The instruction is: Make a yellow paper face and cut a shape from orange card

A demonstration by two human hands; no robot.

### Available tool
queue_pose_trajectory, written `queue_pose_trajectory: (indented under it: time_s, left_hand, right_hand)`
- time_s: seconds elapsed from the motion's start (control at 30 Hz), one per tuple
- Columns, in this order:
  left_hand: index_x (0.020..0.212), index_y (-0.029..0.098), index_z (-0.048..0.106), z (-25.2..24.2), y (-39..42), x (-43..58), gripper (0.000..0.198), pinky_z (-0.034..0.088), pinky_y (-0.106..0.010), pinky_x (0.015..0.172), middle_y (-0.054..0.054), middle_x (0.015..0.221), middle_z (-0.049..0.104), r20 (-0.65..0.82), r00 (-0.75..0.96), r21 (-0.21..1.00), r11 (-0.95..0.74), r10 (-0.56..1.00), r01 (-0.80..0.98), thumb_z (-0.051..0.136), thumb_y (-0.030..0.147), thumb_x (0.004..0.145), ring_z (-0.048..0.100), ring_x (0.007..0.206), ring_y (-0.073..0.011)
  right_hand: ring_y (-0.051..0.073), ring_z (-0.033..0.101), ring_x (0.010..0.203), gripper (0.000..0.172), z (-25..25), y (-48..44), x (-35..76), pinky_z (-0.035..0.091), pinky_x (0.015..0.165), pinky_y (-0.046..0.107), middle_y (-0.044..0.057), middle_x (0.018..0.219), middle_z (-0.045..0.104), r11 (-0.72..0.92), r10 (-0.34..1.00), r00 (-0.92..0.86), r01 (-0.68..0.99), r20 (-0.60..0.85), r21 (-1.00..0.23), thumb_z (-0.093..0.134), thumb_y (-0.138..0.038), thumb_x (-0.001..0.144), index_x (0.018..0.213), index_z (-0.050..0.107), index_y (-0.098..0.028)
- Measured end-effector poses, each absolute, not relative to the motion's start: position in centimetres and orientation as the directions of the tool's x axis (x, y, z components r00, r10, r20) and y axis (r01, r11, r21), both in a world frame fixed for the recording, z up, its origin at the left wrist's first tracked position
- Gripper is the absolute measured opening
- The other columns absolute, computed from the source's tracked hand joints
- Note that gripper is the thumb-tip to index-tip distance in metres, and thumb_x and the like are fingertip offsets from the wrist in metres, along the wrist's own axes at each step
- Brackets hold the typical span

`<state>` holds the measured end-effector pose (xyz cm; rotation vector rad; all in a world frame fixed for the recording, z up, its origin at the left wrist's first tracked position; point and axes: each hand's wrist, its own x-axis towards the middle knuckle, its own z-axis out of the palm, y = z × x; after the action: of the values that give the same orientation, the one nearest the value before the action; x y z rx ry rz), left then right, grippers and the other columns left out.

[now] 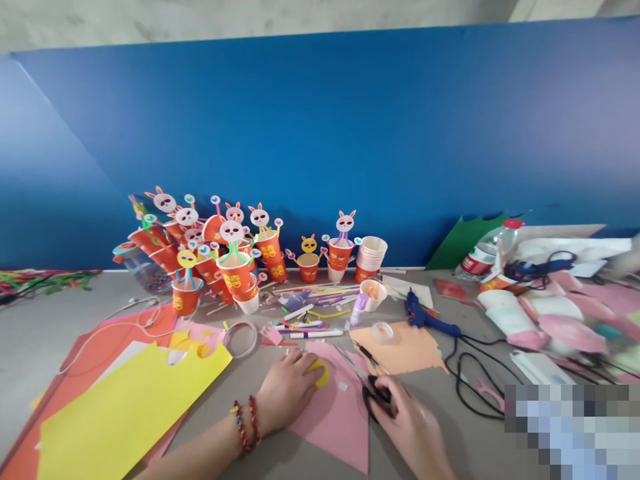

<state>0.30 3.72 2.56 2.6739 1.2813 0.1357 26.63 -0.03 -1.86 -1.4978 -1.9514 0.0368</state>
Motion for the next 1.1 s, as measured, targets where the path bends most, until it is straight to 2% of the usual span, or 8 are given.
queue_pose_trajectory:
  time_s: [0.23, 0.37, 0.47, 0.5, 0.7, 0.9, 1.0, 1.1]
  left_hand:
    - [0.123, 0.025, 0.054, 2.4, 2.2, 1.3, 0.034, 0.052, -0.047, 0.089, -0.009, 0.121, 0.06, -0.042, 0.563, 0.173, -0.549, 0.825, 0.818, 0.055, 0.022, 0.089, 0.056, 0.107, -0.0307]
    - [0.12, 0.024, 0.055, 3.1, 4.8, -0.4, 0.029, 0.055, -0.034, 0.081, -0.008, 0.124, 0.06, 0.075, 0.55, 0.32, -0.542, 0.832, 0.777, 0.052, 0.029, 0.092, 0.063, 0.096, -0.0218]
    - [0.119, 0.023, 0.058, 4.6, 9.9, -2.2, 0.026, 0.048, -0.035, 0.096, -0.008, 0.129, 0.059, 0.26, 0.453, 0.2, -0.506, 0.853, 0.839, 0.046, 0.025, 0.096, 0.058, 0.114, -0.0228]
    - [0.118, 0.023, 0.059, 5.1, 11.7, -2.6, 0.025, 0.046, -0.035, 0.099, -0.007, 0.125, 0.061, 0.27, 0.414, 0.142, -0.461, 0.87, 0.876, 0.046, 0.025, 0.096, 0.057, 0.115, -0.0221]
    - [0.104, 0.019, 0.062, 4.9, 17.9, -2.5, 0.022, 0.045, -0.043, 0.093, -0.012, 0.108, 0.065, 0.249, 0.354, 0.05, -0.377, 0.901, 0.925, 0.065, 0.019, 0.082, 0.056, 0.109, -0.0306]
    - [0.091, 0.018, 0.065, 3.0, 18.0, -1.8, 0.017, 0.041, -0.046, 0.093, -0.012, 0.096, 0.065, 0.271, 0.365, 0.032, -0.387, 0.891, 0.921, 0.056, 0.008, 0.081, 0.057, 0.104, -0.0301]
    - [0.084, 0.019, 0.065, 3.3, 17.8, -1.9, 0.017, 0.043, -0.043, 0.09, -0.01, 0.09, 0.064, 0.313, 0.375, 0.052, -0.41, 0.872, 0.91, 0.051, 0.008, 0.084, 0.058, 0.098, -0.0274]
    - [0.086, 0.02, 0.064, 4.5, 17.4, -2.3, 0.02, 0.046, -0.039, 0.086, -0.008, 0.091, 0.064, 0.387, 0.374, 0.094, -0.439, 0.843, 0.893, 0.046, 0.012, 0.09, 0.059, 0.092, -0.0242]
  right_hand:
    - [0.015, 0.064, 0.044, 0.016, -2.1, -0.1, 27.1, 0.047, 0.041, 0.02, -0.002, 0.062, 0.067, 0.307, 0.885, -0.056, 0.816, 0.463, -0.489, 0.055, -0.04, 0.087, 0.092, 0.059, -0.026]
    - [0.015, 0.065, 0.045, 0.017, -2.2, 0.0, 27.3, 0.048, 0.042, 0.019, -0.004, 0.058, 0.065, 0.31, 0.895, -0.034, 0.766, 0.446, -0.563, 0.056, -0.042, 0.087, 0.093, 0.06, -0.026]
    - [0.015, 0.062, 0.042, 0.019, -2.0, 0.2, 27.3, 0.047, 0.041, 0.02, -0.003, 0.058, 0.065, 0.319, 0.894, -0.046, 0.763, 0.445, -0.562, 0.057, -0.043, 0.086, 0.09, 0.062, -0.026]
    - [0.015, 0.061, 0.041, 0.019, -1.9, 0.2, 27.2, 0.047, 0.041, 0.02, -0.003, 0.058, 0.065, 0.318, 0.897, -0.052, 0.766, 0.44, -0.559, 0.057, -0.044, 0.086, 0.088, 0.062, -0.025]
    - [0.016, 0.061, 0.043, 0.017, -1.5, 0.1, 27.3, 0.047, 0.043, 0.021, -0.003, 0.056, 0.064, 0.293, 0.922, -0.067, 0.766, 0.382, -0.572, 0.058, -0.039, 0.084, 0.089, 0.065, -0.025]
    - [0.017, 0.062, 0.044, 0.013, -1.6, 0.0, 27.2, 0.049, 0.046, 0.023, -0.002, 0.057, 0.065, 0.322, 0.888, -0.04, 0.763, 0.458, -0.56, 0.054, -0.03, 0.084, 0.092, 0.062, -0.024]
    - [0.016, 0.063, 0.044, 0.017, -1.8, 0.0, 27.2, 0.05, 0.046, 0.022, -0.003, 0.059, 0.065, 0.348, 0.871, -0.02, 0.73, 0.491, -0.588, 0.053, -0.026, 0.084, 0.099, 0.06, -0.024]
    - [0.016, 0.065, 0.049, 0.02, -2.2, 0.0, 27.2, 0.052, 0.05, 0.022, -0.004, 0.06, 0.065, 0.358, 0.866, 0.016, 0.678, 0.5, -0.642, 0.056, -0.025, 0.082, 0.102, 0.059, -0.024]
